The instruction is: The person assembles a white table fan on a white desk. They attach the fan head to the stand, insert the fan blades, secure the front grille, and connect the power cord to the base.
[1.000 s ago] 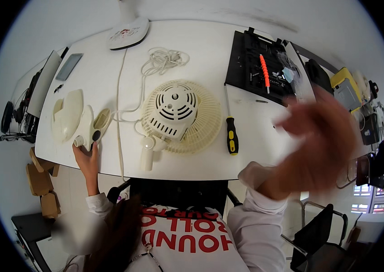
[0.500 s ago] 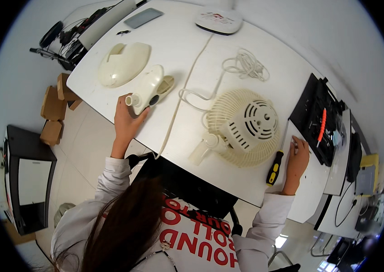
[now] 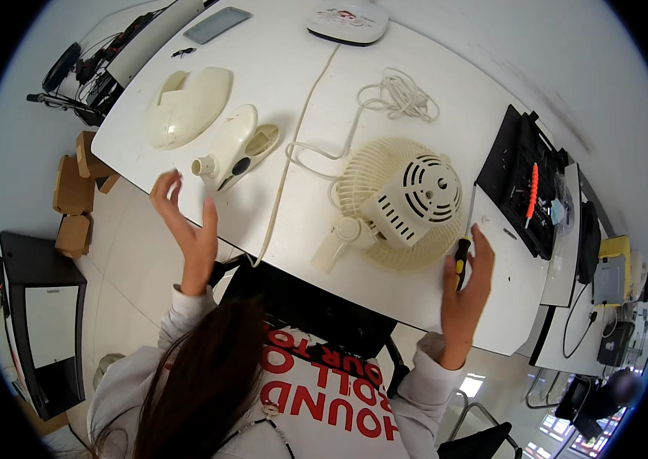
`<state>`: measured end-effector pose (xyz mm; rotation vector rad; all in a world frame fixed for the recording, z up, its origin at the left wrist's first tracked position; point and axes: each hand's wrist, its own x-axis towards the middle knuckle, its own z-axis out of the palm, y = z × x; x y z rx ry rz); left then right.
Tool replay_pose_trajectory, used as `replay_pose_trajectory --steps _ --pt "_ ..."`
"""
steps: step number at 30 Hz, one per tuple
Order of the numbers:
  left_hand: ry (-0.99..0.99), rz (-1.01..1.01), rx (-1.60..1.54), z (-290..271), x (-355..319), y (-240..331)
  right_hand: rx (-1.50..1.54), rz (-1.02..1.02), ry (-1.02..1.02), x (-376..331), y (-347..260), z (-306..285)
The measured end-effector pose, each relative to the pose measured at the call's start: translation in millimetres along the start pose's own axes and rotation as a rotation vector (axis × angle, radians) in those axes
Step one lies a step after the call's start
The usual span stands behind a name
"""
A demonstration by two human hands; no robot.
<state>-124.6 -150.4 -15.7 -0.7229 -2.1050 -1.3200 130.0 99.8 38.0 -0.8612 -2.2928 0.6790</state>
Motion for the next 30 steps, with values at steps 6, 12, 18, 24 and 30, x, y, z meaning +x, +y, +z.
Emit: replay_pose_trajectory --steps 6,12,18,24,30 --pt "-0.881 -0.111 -0.24 20 -15 85 0.092 -0.013 -0.041 -4 9 32" --pt "-1.104 -0.365 -0.501 65 -37 91 -0.142 -0.087 -0.04 -11 10 50" --pt "-1.082 -0.694 -0.971 67 -39 86 -0.021 -0.021 0.045 -16 20 59" --pt "-1.067 -0.76 -1.143 61 -41 83 0.501 0.332 0.188 -19 32 66" --pt "-1.096 -0.583 -1.256 41 -16 84 1.507 0.403 -0.014 -14 13 43"
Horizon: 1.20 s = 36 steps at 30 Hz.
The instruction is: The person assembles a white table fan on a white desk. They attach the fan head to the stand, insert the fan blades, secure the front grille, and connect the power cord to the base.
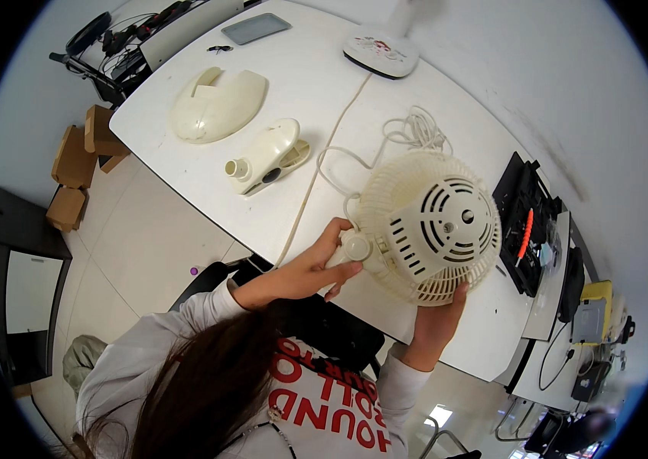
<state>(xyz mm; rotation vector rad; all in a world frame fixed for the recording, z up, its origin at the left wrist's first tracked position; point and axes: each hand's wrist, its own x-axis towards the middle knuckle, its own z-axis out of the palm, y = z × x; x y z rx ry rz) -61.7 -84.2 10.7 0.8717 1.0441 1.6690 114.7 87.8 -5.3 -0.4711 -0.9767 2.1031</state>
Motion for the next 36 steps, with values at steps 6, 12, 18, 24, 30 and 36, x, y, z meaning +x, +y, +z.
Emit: replay_pose_trajectory --steps 6,12,18,24,30,36 --pt "0.167 0.141 0.443 -6 0 19 -0.271 -0.22 0.064 -1 -14 51" --pt "0.197 0.341 0.618 -13 5 -7 -0.324 -0.286 0.159 -1 -5 61" --pt "0.187 0.306 0.587 -14 10 5 -0.338 -0.432 0.119 0 -13 70" --pt "0.209 0.185 0.741 -31 13 67 -0.386 -0.65 0.031 11 -26 107" --pt "0.14 0.263 0.63 -79 9 89 -0.408 -0.765 -0.154 31 -6 145" --pt "-0.082 0.272 0.526 -123 11 116 -0.272 -0.661 -0.243 43 9 189"
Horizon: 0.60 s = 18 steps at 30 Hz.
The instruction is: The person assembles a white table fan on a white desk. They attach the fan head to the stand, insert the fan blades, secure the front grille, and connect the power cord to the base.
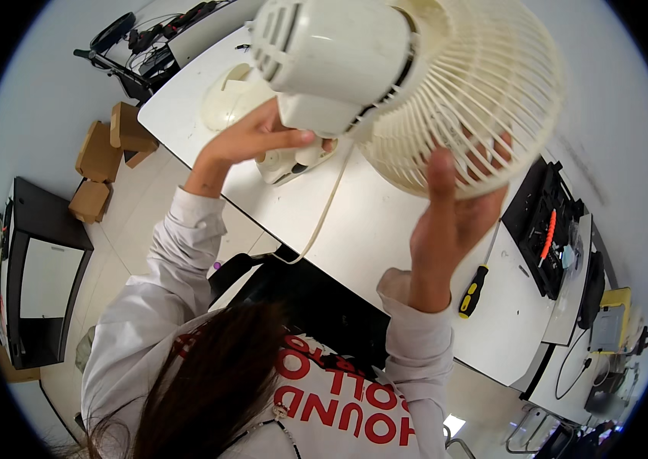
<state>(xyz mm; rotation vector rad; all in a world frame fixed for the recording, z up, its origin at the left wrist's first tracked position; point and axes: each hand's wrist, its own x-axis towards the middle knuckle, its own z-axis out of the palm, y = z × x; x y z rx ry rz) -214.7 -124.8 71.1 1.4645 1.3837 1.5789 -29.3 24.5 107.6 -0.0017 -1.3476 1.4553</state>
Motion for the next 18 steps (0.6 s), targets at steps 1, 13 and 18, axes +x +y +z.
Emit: replay_pose_trajectory --steps 1,13,18 --pt "0.047 -0.045 0.012 -3 -3 10 -0.016 0.011 -0.028 0 1 7" --pt "0.211 -0.158 0.133 -34 -49 -1 0.019 0.123 -0.285 -3 18 52" --pt "0.319 -0.173 0.125 -31 -63 -3 0.073 0.165 -0.331 -6 23 55"
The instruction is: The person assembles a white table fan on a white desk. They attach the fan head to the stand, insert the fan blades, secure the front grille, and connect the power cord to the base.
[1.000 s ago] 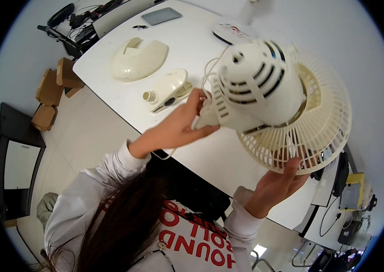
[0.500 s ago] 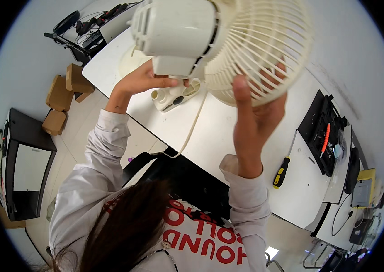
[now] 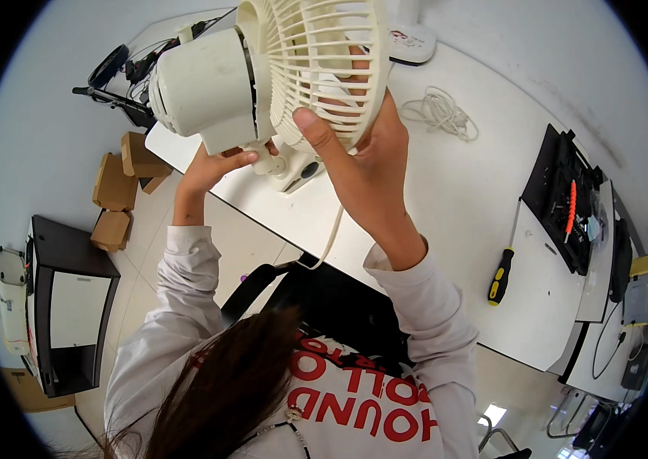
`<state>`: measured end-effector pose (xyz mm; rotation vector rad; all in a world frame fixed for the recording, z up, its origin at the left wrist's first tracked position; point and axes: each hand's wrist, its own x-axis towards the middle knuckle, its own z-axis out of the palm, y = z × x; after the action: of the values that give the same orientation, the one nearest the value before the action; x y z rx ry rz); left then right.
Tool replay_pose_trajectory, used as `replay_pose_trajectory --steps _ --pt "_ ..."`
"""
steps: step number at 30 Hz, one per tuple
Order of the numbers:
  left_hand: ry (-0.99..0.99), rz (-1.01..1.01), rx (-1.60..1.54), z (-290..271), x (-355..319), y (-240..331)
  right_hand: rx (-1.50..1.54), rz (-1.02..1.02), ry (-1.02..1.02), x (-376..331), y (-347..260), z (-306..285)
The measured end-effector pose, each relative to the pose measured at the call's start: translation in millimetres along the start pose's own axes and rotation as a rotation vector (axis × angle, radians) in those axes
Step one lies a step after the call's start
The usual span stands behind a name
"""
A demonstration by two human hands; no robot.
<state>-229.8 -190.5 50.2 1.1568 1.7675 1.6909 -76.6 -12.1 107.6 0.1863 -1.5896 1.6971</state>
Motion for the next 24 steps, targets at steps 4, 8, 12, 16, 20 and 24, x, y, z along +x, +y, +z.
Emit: replay_pose_trajectory --steps 4,8,12,16,20,24 --pt "0.052 0.034 -0.018 2 -3 -7 -0.018 -0.042 -0.05 3 7 4" --pt "0.079 0.036 -0.01 1 -8 -13 -0.039 -0.055 -0.096 4 12 7" --pt "0.146 0.051 0.037 10 -10 -11 -0.113 -0.08 -0.137 5 10 5" --pt "0.149 0.064 0.13 12 -11 -4 -0.176 -0.103 -0.156 2 6 7" --pt "0.161 0.073 0.042 10 -10 -13 -0.168 -0.117 -0.154 1 6 11" --pt "0.223 0.047 -0.053 13 -6 -23 -0.179 -0.179 -0.13 -2 13 17"
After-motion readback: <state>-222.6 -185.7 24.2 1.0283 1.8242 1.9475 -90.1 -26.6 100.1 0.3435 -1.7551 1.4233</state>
